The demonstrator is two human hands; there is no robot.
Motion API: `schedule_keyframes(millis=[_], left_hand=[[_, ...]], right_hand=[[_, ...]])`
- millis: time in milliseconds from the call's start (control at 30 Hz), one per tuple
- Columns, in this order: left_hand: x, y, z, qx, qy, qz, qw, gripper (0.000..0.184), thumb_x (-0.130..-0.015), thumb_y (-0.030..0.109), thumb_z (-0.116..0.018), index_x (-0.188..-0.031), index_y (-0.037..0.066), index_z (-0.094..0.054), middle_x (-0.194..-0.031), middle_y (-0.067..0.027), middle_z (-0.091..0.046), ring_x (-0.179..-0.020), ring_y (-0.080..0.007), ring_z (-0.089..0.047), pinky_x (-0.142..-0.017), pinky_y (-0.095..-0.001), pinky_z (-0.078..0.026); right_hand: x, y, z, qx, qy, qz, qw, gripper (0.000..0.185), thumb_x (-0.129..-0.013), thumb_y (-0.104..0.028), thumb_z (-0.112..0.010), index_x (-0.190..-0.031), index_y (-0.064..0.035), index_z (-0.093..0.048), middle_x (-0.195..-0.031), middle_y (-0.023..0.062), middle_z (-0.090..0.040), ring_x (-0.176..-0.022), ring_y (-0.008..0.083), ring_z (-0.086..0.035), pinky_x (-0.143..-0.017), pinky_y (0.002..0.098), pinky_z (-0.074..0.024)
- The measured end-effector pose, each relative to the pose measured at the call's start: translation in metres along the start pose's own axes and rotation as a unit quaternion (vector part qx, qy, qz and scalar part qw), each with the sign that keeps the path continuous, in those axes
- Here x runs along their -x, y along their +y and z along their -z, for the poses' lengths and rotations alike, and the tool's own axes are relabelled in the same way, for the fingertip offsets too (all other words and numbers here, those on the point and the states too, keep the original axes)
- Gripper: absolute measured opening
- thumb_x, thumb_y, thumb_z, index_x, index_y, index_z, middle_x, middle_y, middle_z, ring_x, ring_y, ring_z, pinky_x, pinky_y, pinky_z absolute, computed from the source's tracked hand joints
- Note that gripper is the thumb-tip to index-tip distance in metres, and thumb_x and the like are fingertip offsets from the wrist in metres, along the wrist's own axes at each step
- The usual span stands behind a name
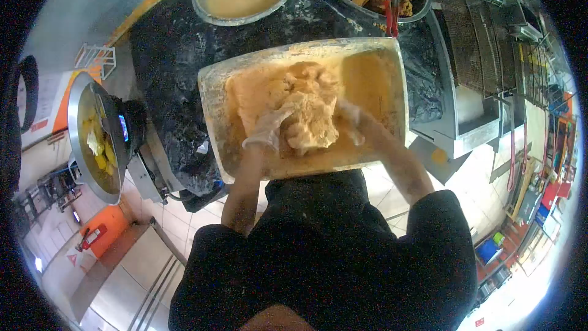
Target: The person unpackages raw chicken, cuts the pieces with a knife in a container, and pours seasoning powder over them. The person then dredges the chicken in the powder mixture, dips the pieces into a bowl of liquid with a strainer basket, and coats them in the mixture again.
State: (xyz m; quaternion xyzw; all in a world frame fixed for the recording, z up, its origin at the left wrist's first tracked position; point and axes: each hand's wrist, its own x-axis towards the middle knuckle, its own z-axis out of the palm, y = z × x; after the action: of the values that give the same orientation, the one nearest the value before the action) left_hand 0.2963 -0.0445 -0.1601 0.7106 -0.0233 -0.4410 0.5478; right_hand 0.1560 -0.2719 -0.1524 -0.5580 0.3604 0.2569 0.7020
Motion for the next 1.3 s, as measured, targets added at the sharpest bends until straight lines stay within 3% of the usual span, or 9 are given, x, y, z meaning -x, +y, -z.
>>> schedule_keyframes(millis=[200,267,500,600,667,833,900,1133,1300], left_hand=[[-0.005,0.001,0.020,0.152,-0.215,-0.393,0.881,0.084,-0.084,0.033,-0.080,-0.152,0.007,-0.037,-0.145,-0.0188,-0.050,-0.139,-0.0265,-0.041,-0.106,-0.0379,-0.047],[0.032,0.042,0.016,-0.050,0.061,-0.219,0.973,0.081,-0.086,0.031,-0.078,-0.152,0.012,-0.036,-0.147,-0.0174,-0.048,-0.131,-0.0300,-0.050,-0.109,-0.0400,-0.044],[-0.011,0.055,0.064,-0.283,0.090,0.159,0.942,0.087,-0.096,0.066,-0.044,-0.156,0.006,-0.025,-0.136,-0.0275,-0.053,-0.121,-0.0368,-0.058,-0.100,-0.0450,-0.046],[-0.038,0.022,0.075,-0.445,0.037,0.115,0.888,0.073,-0.102,0.054,-0.040,-0.157,0.008,-0.025,-0.140,-0.0212,-0.051,-0.130,-0.0312,-0.052,-0.109,-0.0383,-0.041],[-0.057,-0.036,0.066,-0.154,0.050,0.032,0.986,0.064,-0.104,0.046,-0.040,-0.156,0.010,-0.029,-0.147,-0.0149,-0.046,-0.137,-0.0283,-0.044,-0.115,-0.0362,-0.034],[-0.027,0.026,0.020,0.210,0.060,0.070,0.973,0.062,-0.099,0.034,-0.054,-0.151,0.005,-0.035,-0.154,-0.0121,-0.039,-0.145,-0.0279,-0.031,-0.123,-0.0414,-0.022],[0.000,0.085,0.010,0.163,0.019,0.072,0.984,0.057,-0.096,0.028,-0.060,-0.145,0.006,-0.043,-0.151,-0.0108,-0.043,-0.142,-0.0274,-0.036,-0.121,-0.0422,-0.026],[0.049,0.085,0.009,-0.166,-0.084,-0.237,0.953,0.047,-0.085,0.024,-0.076,-0.127,0.008,-0.062,-0.133,-0.0158,-0.058,-0.131,-0.0301,-0.050,-0.111,-0.0492,-0.041],[0.027,-0.011,0.043,-0.481,-0.048,-0.092,0.871,0.052,-0.099,0.007,-0.049,-0.150,0.008,-0.039,-0.160,-0.0093,-0.032,-0.145,-0.0270,-0.032,-0.123,-0.0445,-0.024]], right_hand=[[0.043,-0.101,-0.046,0.187,0.121,-0.122,0.967,0.060,-0.095,-0.034,-0.066,-0.141,-0.0027,-0.045,-0.120,0.0166,-0.061,-0.112,0.0266,-0.060,-0.099,0.0403,-0.0538],[0.052,-0.074,-0.008,0.203,-0.010,0.051,0.978,0.058,-0.096,-0.039,-0.065,-0.137,-0.0003,-0.052,-0.124,0.0176,-0.063,-0.112,0.0273,-0.061,-0.101,0.0435,-0.0521],[-0.043,-0.080,0.084,0.051,0.174,-0.034,0.983,0.043,-0.098,-0.030,-0.060,-0.130,-0.0019,-0.062,-0.125,0.0118,-0.065,-0.119,0.0257,-0.058,-0.101,0.0386,-0.0472],[-0.058,-0.097,0.055,0.035,0.078,-0.046,0.995,0.045,-0.098,-0.032,-0.060,-0.132,-0.0030,-0.061,-0.129,0.0117,-0.063,-0.119,0.0264,-0.058,-0.101,0.0382,-0.0469],[-0.073,-0.108,0.021,0.054,-0.034,0.004,0.998,0.049,-0.098,-0.037,-0.059,-0.134,-0.0044,-0.059,-0.134,0.0129,-0.060,-0.122,0.0263,-0.056,-0.103,0.0380,-0.0459],[-0.147,-0.070,-0.003,0.413,-0.154,0.180,0.879,0.058,-0.101,-0.047,-0.049,-0.146,-0.0100,-0.045,-0.148,0.0150,-0.048,-0.135,0.0285,-0.045,-0.113,0.0446,-0.0358],[-0.162,-0.062,-0.004,0.566,-0.165,0.235,0.773,0.061,-0.102,-0.049,-0.044,-0.151,-0.0125,-0.038,-0.153,0.0154,-0.042,-0.141,0.0304,-0.039,-0.118,0.0491,-0.0297],[-0.010,-0.045,0.082,0.160,-0.086,0.176,0.967,0.062,-0.091,-0.042,-0.069,-0.142,-0.0096,-0.052,-0.125,0.0148,-0.063,-0.111,0.0296,-0.062,-0.102,0.0463,-0.0514],[0.011,-0.004,0.067,0.319,0.174,-0.061,0.929,0.050,-0.099,-0.031,-0.059,-0.144,-0.0124,-0.049,-0.138,0.0122,-0.057,-0.114,0.0248,-0.061,-0.102,0.0423,-0.0504]])
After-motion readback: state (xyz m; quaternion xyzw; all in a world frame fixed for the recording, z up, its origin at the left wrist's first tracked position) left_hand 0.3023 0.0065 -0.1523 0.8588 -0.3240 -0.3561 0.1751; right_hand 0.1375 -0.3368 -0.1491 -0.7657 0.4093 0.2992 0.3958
